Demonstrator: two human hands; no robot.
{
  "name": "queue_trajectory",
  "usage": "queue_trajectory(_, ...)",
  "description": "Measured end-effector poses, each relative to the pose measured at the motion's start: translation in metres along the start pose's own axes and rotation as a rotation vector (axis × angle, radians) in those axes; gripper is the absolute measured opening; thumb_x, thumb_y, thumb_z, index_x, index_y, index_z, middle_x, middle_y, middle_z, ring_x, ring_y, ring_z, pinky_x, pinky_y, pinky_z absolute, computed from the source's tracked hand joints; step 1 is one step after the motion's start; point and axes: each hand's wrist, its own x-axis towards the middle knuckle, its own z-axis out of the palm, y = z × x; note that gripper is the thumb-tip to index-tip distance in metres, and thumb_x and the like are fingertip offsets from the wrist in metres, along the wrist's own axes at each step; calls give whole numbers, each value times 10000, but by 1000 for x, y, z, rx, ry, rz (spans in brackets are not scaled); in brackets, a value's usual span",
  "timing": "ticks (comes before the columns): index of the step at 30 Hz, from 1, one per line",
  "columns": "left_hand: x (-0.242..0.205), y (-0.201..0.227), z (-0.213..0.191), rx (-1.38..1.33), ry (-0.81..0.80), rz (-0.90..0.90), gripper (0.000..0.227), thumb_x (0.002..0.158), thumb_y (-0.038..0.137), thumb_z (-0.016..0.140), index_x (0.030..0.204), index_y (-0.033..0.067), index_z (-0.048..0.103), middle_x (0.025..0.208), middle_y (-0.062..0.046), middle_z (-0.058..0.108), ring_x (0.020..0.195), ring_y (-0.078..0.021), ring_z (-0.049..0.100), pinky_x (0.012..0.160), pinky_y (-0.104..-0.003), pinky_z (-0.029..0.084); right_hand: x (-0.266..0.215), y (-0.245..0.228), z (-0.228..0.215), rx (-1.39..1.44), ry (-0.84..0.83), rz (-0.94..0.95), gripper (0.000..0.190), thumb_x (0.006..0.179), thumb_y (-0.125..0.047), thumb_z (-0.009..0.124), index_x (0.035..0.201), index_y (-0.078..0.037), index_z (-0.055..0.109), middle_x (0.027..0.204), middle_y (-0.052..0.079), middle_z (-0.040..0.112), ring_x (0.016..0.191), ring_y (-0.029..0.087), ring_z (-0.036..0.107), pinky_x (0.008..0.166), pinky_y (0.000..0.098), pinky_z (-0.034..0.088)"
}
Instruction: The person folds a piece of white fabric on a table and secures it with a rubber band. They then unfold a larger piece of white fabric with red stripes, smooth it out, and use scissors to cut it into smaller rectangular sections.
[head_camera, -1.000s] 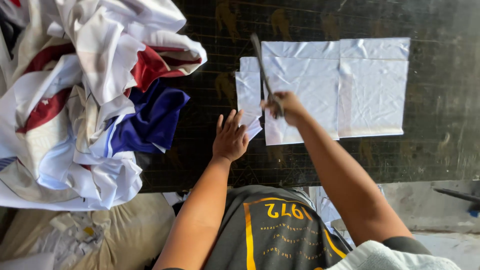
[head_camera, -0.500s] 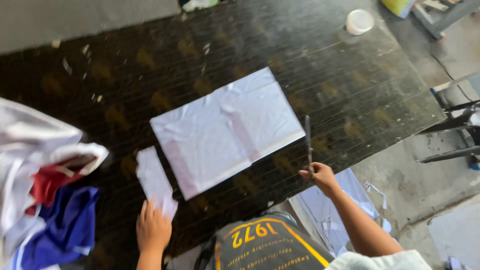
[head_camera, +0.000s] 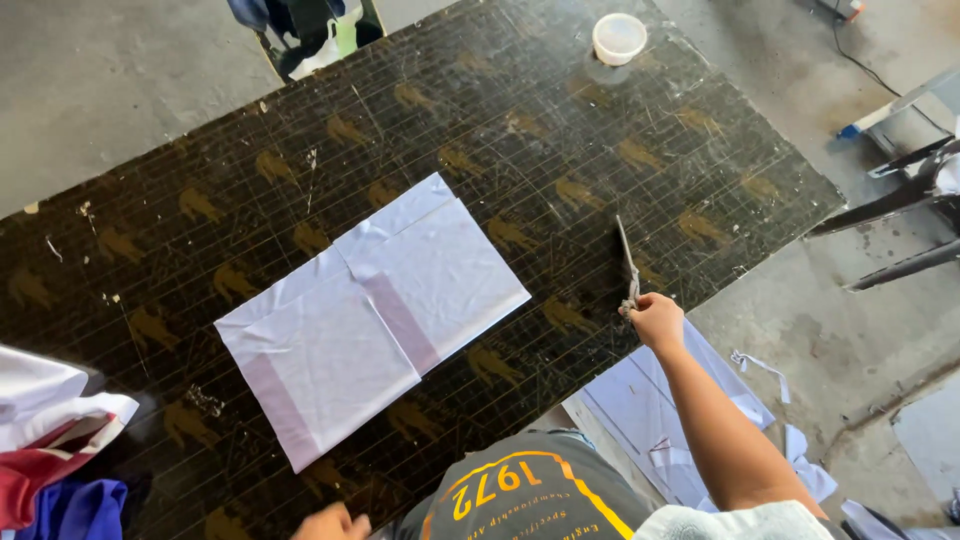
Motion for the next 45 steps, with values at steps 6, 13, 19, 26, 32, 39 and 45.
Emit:
queue_trajectory(6, 211, -40, 109, 207, 666, 449, 661, 841, 584, 645, 1358, 172, 637, 1500, -187, 535, 1301, -448, 535, 1098, -529, 435, 9, -12, 0, -35, 94, -191, 297, 776, -159, 651, 1040, -61, 746, 1081, 136, 699, 1051, 362, 639, 930, 451, 495)
queue_trajectory(13, 174, 47, 147, 266, 607, 547, 616, 764, 566, 781, 1255, 201, 705, 1265, -136, 640, 1103, -389, 657, 973, -550, 479, -50, -116, 39, 117, 218, -1147, 296, 808, -143, 791, 1098, -94, 764, 1251, 130, 668, 1219, 361, 628, 1085, 446, 494)
queue_trajectory(19, 144, 31, 160, 262, 478, 445, 613, 903, 566, 654, 1396, 211, 575, 1420, -91, 511, 1261, -326, 531, 1083, -548, 381, -50, -183, 86, -4, -104, -1438, 458, 720, -246, 826, 1163, -171, 736, 1261, 129, 693, 1137, 383, 668, 874, 499, 565)
queue_trajectory(26, 118, 15, 146, 126, 462, 304, 612, 897, 519, 688, 1400, 180, 608, 1553, -164, 430, 1455, -439, 344, 1120, -685, 325, 38, -196, 144, -328, 261, -1151, 97, 946, -328, 687, 944, -235, 710, 830, -15, 657, 752, 255, 688, 617, 394, 541)
queue_trajectory(32, 142, 49, 165, 154, 487, 477, 619, 863, 551, 697, 1339, 156, 671, 1394, -176, 562, 1354, -454, 435, 1059, -612, 414, -78, -263, 142, 196, -91, -1132, 99, 1039, -163, 676, 946, -154, 644, 833, 58, 654, 845, 342, 670, 732, 428, 517)
queue_trajectory(39, 152, 11, 191, -10, 559, 491, 381, 911, 451, 606, 1179, 200, 710, 1123, -48, 729, 1052, -275, 698, 912, -463, 532, -139, -204, 135, -388, -441, -1747, 470, 817, -335, 695, 1273, -235, 651, 1231, 147, 617, 1225, 389, 604, 1001, 469, 509)
queue_trajectory(45, 111, -76, 195, -100, 720, 411, 251, 886, 388, 684, 966, 161, 756, 966, -38, 724, 930, -297, 672, 784, -484, 505, 44, -229, 154, -30, -314, -1326, 216, 982, -71, 613, 1193, -83, 662, 1113, 137, 644, 976, 318, 596, 850, 397, 460)
